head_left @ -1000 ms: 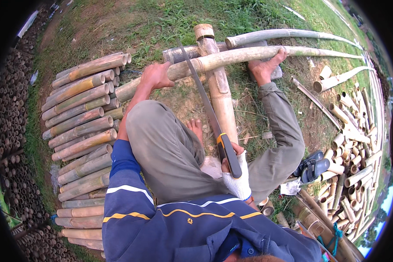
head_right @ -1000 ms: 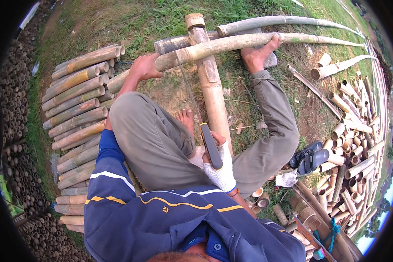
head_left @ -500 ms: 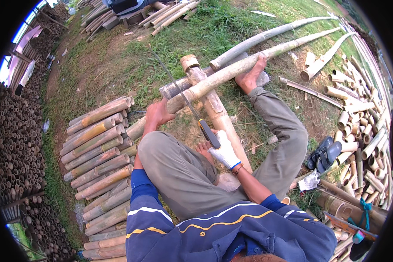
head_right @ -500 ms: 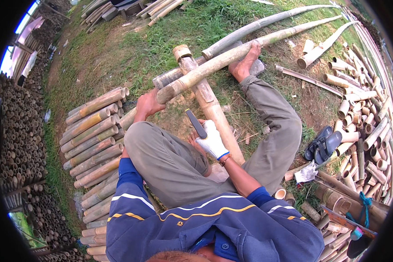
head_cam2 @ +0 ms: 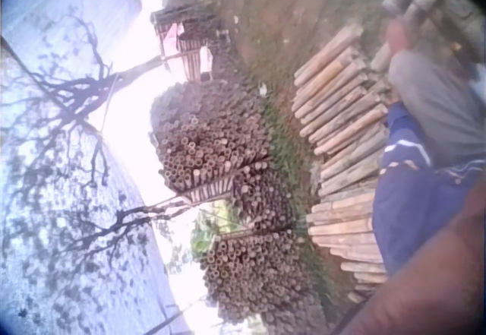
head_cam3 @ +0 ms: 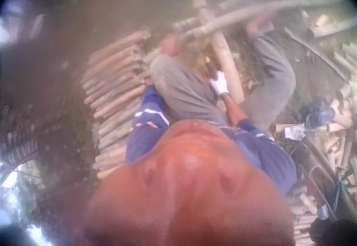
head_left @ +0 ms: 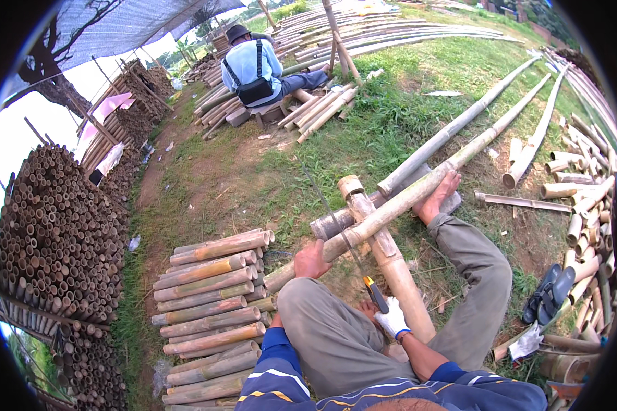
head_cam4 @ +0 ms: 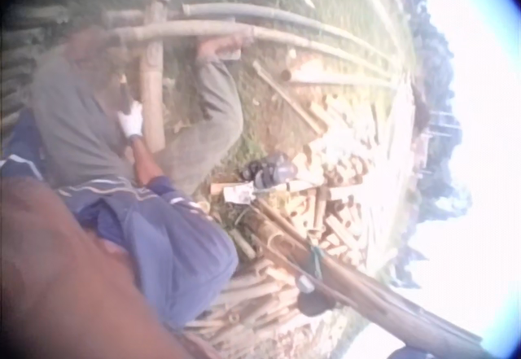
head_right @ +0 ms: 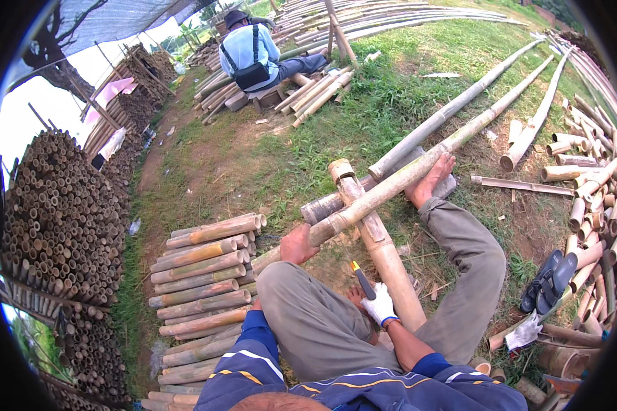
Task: The person sits on the ground and uses a hand saw to cut a long bamboo pole into shorter sections. The person holds the bamboo steady with their feet and hands, saws through it, and then places the cut pieces onto a nearby stack.
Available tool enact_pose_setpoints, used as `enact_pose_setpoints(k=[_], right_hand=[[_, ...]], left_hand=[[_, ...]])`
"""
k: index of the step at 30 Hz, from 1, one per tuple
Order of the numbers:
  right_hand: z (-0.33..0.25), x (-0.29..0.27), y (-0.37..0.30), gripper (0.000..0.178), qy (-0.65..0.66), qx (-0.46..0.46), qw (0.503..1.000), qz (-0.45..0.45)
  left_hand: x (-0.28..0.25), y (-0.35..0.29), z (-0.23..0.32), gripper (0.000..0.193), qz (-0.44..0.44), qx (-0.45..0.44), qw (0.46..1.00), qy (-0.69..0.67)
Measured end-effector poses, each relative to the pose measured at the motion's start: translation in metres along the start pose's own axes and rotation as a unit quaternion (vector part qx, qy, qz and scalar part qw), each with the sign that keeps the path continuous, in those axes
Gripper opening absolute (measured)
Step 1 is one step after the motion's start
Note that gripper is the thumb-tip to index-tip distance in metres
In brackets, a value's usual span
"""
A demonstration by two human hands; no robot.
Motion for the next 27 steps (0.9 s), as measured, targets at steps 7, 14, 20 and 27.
enact_pose_setpoints(k=[7,14,20,27], right_hand=[[0.078,0.021,0.002,0.069,0.029,0.163,0.98,-0.108],[0.077,0.028,0.007,0.091,0.044,0.122,0.981,-0.144],[0.094,0.036,0.014,0.094,0.037,0.129,0.981,-0.137],[0.102,0.045,0.016,0.094,0.048,0.131,0.981,-0.135]], left_hand=[[0.0,-0.003,0.017,0.061,0.071,0.04,0.997,-0.004],[-0.001,-0.003,0.015,0.07,0.06,0.041,0.997,0.002],[-0.008,-0.002,0.024,0.063,0.077,0.051,0.995,-0.023],[-0.008,-0.005,0.021,0.061,0.098,0.059,0.993,-0.029]])
Point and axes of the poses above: each hand's wrist, its own y-axis towards the middle knuckle, its own x-axis out of the palm, z = x × y, the point moved 8 cm from there along y, towards the middle knuckle, and after that the axes turned 4 degrees about z, right-handed, at the moved point
